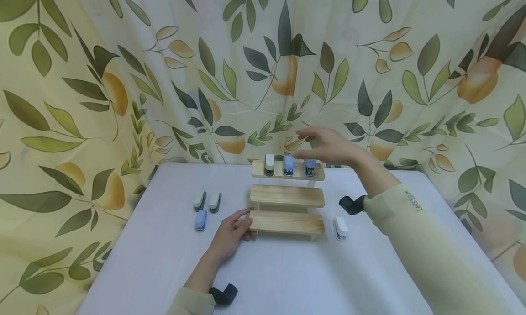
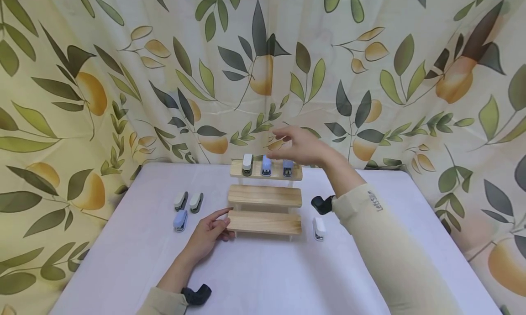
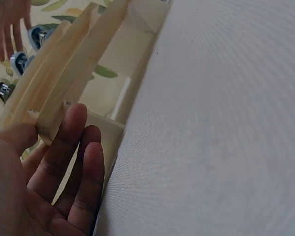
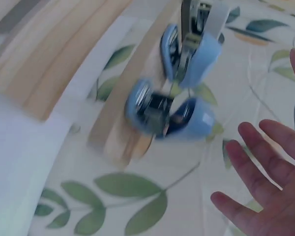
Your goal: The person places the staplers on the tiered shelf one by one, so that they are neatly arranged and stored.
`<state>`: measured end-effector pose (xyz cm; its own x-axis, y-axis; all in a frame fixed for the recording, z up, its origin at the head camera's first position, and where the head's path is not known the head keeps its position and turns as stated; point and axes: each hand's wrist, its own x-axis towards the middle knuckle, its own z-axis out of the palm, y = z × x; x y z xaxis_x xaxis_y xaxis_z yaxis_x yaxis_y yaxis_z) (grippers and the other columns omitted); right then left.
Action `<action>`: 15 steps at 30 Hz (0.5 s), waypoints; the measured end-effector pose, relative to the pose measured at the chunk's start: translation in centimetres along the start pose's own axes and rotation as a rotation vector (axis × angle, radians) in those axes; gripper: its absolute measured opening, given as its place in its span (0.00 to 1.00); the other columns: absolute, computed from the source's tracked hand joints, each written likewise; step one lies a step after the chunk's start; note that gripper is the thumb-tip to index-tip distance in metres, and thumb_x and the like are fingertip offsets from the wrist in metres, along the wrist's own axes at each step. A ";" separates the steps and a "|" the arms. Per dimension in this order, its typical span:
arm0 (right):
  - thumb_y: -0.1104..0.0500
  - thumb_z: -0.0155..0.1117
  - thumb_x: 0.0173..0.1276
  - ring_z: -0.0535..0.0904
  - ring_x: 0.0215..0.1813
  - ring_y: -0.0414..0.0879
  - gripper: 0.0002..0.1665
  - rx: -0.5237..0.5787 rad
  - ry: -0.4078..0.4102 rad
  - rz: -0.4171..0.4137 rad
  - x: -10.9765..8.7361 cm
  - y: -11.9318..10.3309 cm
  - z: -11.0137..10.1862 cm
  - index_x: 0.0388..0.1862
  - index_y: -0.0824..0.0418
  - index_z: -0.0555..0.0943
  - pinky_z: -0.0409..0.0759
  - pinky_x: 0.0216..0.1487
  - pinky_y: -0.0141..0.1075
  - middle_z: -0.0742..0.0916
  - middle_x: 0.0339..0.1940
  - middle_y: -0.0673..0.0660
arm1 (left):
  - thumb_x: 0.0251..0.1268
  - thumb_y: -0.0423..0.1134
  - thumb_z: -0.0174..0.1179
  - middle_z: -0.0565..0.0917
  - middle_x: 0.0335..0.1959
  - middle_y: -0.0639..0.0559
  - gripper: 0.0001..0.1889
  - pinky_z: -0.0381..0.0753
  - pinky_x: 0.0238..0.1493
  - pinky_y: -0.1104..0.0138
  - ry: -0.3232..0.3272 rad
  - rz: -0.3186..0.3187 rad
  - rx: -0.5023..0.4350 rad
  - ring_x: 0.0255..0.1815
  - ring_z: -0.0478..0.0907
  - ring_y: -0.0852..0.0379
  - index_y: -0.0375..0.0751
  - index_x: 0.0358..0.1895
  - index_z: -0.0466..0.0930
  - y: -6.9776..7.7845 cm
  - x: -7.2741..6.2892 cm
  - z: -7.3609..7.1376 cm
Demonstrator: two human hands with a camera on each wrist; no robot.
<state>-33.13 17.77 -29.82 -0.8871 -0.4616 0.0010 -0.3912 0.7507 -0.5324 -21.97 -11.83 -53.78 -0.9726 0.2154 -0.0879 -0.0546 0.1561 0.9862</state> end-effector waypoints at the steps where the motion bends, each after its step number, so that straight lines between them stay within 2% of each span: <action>1: 0.41 0.73 0.68 0.70 0.75 0.60 0.47 0.002 0.007 0.009 -0.5 0.4 -0.2 0.79 0.57 0.68 0.68 0.74 0.64 0.77 0.75 0.61 | 0.78 0.51 0.58 0.92 0.36 0.44 0.26 0.86 0.42 0.67 0.001 -0.001 0.004 0.37 0.87 0.52 0.53 0.75 0.71 0.0 0.0 0.0; 8: 0.42 0.72 0.69 0.68 0.76 0.62 0.47 0.057 0.021 0.051 -4.3 3.3 -0.8 0.79 0.60 0.66 0.67 0.72 0.68 0.75 0.75 0.63 | 0.79 0.50 0.58 0.92 0.37 0.45 0.26 0.86 0.42 0.66 0.011 -0.003 0.010 0.38 0.87 0.52 0.53 0.75 0.71 0.1 -0.1 0.0; 15: 0.44 0.73 0.69 0.71 0.74 0.64 0.45 0.082 0.035 0.082 -7.9 6.3 0.5 0.77 0.61 0.68 0.61 0.74 0.70 0.77 0.73 0.64 | 0.78 0.51 0.58 0.92 0.36 0.45 0.26 0.86 0.42 0.66 0.012 -0.001 0.011 0.37 0.87 0.52 0.53 0.74 0.72 0.1 0.0 0.1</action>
<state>-28.48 25.93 -33.58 -0.9239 -0.3823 -0.0170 -0.2966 0.7434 -0.5995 -21.90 -11.69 -53.73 -0.9752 0.2034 -0.0868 -0.0528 0.1671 0.9845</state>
